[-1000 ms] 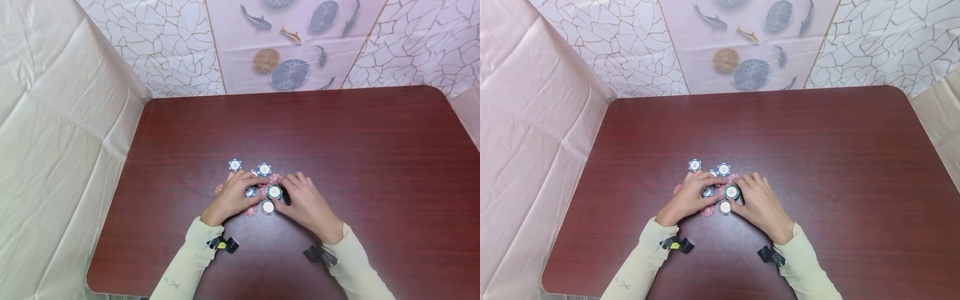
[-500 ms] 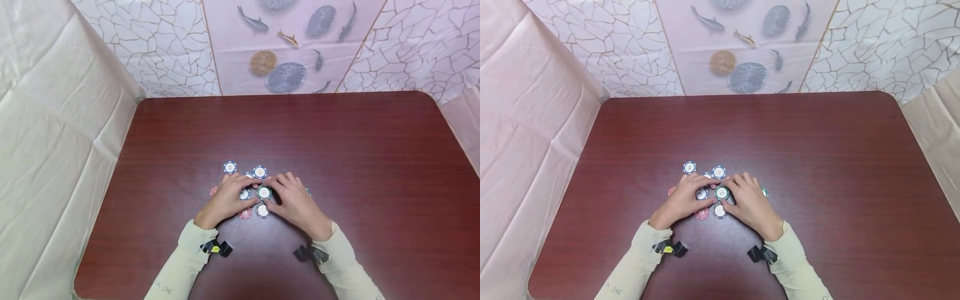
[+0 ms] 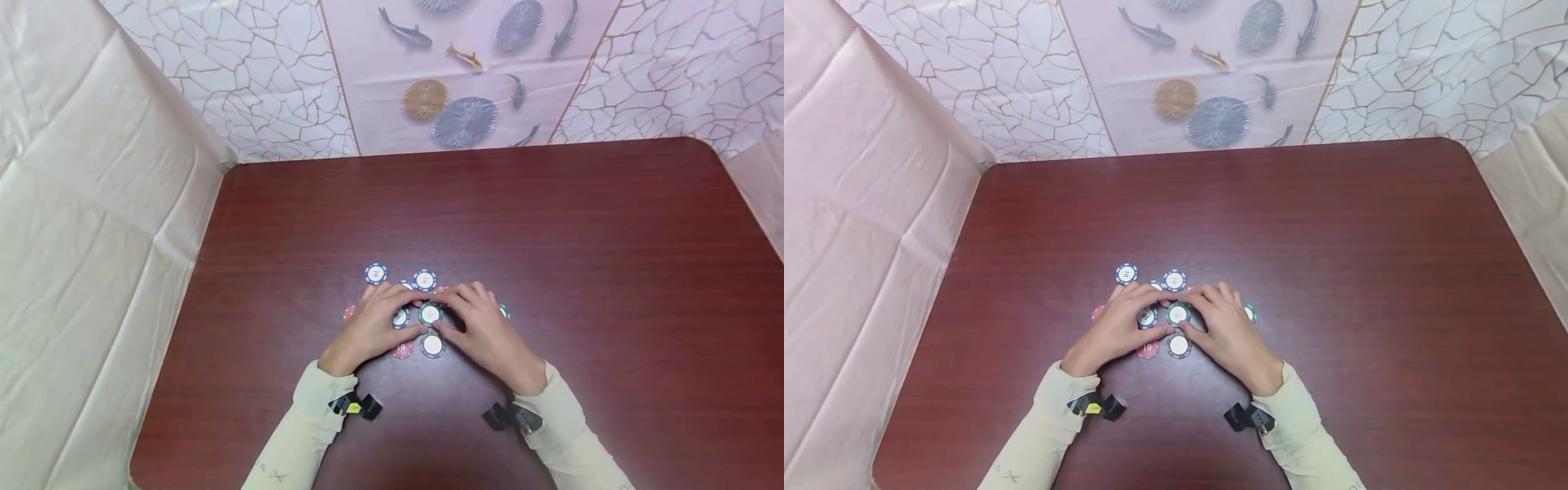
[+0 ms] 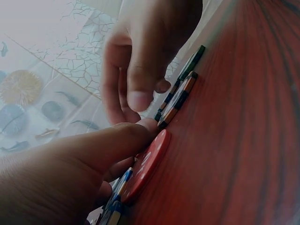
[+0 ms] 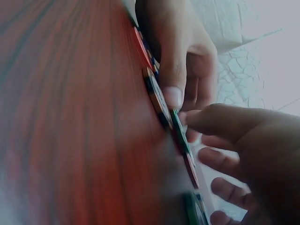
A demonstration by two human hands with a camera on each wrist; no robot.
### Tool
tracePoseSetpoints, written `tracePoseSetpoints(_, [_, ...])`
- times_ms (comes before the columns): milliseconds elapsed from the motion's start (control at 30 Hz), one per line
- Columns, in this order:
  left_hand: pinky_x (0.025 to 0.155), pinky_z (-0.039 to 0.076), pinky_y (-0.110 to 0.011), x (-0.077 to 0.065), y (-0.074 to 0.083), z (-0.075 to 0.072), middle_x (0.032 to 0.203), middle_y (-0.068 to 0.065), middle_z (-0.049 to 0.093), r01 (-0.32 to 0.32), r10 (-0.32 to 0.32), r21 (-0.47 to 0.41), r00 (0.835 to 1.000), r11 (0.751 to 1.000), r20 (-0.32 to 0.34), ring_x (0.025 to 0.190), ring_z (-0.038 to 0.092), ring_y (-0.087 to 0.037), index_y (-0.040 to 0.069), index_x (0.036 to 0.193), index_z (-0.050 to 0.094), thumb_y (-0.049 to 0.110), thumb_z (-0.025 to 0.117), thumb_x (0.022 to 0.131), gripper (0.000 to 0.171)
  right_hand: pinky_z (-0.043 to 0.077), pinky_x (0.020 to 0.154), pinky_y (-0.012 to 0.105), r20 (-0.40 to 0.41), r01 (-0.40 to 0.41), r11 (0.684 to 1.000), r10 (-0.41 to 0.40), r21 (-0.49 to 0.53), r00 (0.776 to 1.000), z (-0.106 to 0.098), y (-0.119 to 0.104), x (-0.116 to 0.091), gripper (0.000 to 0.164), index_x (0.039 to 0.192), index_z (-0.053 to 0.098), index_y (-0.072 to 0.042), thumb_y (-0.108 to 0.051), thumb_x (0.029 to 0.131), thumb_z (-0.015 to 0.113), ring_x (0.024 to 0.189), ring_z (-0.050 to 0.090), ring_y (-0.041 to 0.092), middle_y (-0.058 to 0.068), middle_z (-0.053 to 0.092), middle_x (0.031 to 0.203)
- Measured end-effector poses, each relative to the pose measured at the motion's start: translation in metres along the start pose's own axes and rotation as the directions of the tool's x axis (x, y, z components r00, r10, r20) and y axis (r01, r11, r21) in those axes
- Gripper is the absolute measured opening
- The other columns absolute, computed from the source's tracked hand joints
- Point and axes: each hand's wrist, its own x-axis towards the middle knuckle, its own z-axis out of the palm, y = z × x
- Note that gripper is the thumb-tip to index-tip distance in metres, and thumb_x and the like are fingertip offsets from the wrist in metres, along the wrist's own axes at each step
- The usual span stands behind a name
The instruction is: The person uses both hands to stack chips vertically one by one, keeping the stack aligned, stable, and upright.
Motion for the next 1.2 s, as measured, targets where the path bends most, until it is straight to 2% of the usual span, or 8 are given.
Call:
tracePoseSetpoints(67, [0.095, 0.039, -0.040, 0.000, 0.000, 0.000, 0.119, 0.008, 0.071, -0.007, 0.007, -0.002, 1.000, 1.000, 0.003, 0.109, 0.059, -0.014, 0.025, 0.138, 0.071, 0.040, 0.085, 0.090, 0.052, 0.043, 0.089, 0.047, -0.061, -0.006, 0.999, 0.010, 0.053, 0.998, -0.002, 0.002, -0.001, 0.038, 0.124, 0.074, -0.005, -0.012, 0.088, 0.084, 0.104, 0.056, 0.029, 0.010, 0.071, 0.118])
tracePoseSetpoints(167, [0.094, 0.039, -0.038, -0.001, 0.000, 0.000, 0.120, 0.009, 0.070, -0.014, 0.014, -0.006, 1.000, 1.000, 0.005, 0.108, 0.058, -0.012, 0.029, 0.139, 0.070, 0.041, 0.083, 0.092, 0.051, 0.044, 0.091, 0.045, -0.129, -0.049, 0.989, 0.067, 0.141, 0.989, -0.006, 0.003, -0.002, 0.037, 0.122, 0.074, -0.004, -0.007, 0.087, 0.085, 0.103, 0.055, 0.026, 0.009, 0.071, 0.116])
tracePoseSetpoints(233, [0.093, 0.038, -0.038, -0.002, 0.001, 0.001, 0.121, 0.010, 0.070, -0.014, 0.014, -0.011, 1.000, 1.000, 0.000, 0.108, 0.057, -0.012, 0.030, 0.139, 0.070, 0.041, 0.083, 0.092, 0.050, 0.044, 0.091, 0.044, -0.138, -0.098, 0.979, 0.124, 0.181, 0.983, -0.009, 0.005, -0.002, 0.039, 0.123, 0.074, -0.004, -0.007, 0.086, 0.086, 0.104, 0.055, 0.025, 0.008, 0.071, 0.117])
tracePoseSetpoints(333, [0.094, 0.038, -0.039, -0.005, 0.000, 0.002, 0.120, 0.010, 0.069, -0.009, 0.009, -0.012, 1.000, 1.000, -0.008, 0.107, 0.057, -0.013, 0.032, 0.139, 0.071, 0.040, 0.084, 0.092, 0.049, 0.042, 0.094, 0.044, -0.107, -0.183, 0.962, 0.208, 0.204, 0.972, -0.015, 0.007, -0.003, 0.042, 0.126, 0.073, -0.005, -0.010, 0.086, 0.087, 0.108, 0.054, 0.026, 0.009, 0.070, 0.122])
tracePoseSetpoints(467, [0.094, 0.038, -0.039, -0.005, 0.000, 0.003, 0.120, 0.011, 0.068, -0.001, 0.001, -0.006, 1.000, 1.000, 0.000, 0.107, 0.056, -0.013, 0.033, 0.139, 0.071, 0.041, 0.083, 0.092, 0.049, 0.039, 0.092, 0.045, -0.048, -0.260, 0.956, 0.268, 0.137, 0.962, -0.023, 0.013, -0.005, 0.045, 0.127, 0.072, -0.004, -0.012, 0.086, 0.088, 0.107, 0.050, 0.030, 0.013, 0.067, 0.122])
tracePoseSetpoints(700, [0.092, 0.037, -0.037, -0.002, 0.002, 0.003, 0.118, 0.012, 0.067, -0.003, 0.003, -0.006, 1.000, 1.000, 0.013, 0.103, 0.053, -0.011, 0.033, 0.139, 0.071, 0.044, 0.080, 0.094, 0.047, 0.041, 0.082, 0.044, 0.019, -0.311, 0.950, 0.311, 0.015, 0.950, -0.034, 0.022, -0.011, 0.046, 0.128, 0.070, -0.003, -0.015, 0.086, 0.088, 0.093, 0.054, 0.028, 0.009, 0.066, 0.101])
tracePoseSetpoints(900, [0.094, 0.037, -0.038, -0.001, 0.000, 0.003, 0.118, 0.012, 0.068, -0.007, 0.007, -0.011, 1.000, 1.000, 0.018, 0.104, 0.054, -0.012, 0.033, 0.138, 0.071, 0.043, 0.081, 0.094, 0.047, 0.042, 0.085, 0.048, 0.060, -0.345, 0.939, 0.345, -0.015, 0.937, -0.036, 0.021, -0.013, 0.047, 0.127, 0.071, -0.002, -0.019, 0.086, 0.088, 0.098, 0.055, 0.032, 0.013, 0.066, 0.107])
tracePoseSetpoints(1200, [0.094, 0.037, -0.038, -0.002, -0.001, 0.003, 0.118, 0.012, 0.067, -0.006, 0.007, -0.006, 1.000, 1.000, 0.010, 0.108, 0.054, -0.011, 0.034, 0.140, 0.070, 0.045, 0.080, 0.094, 0.048, 0.043, 0.084, 0.051, 0.052, -0.370, 0.928, 0.372, -0.032, 0.927, -0.036, 0.016, -0.010, 0.045, 0.122, 0.073, 0.000, -0.019, 0.085, 0.090, 0.100, 0.056, 0.035, 0.016, 0.067, 0.108])
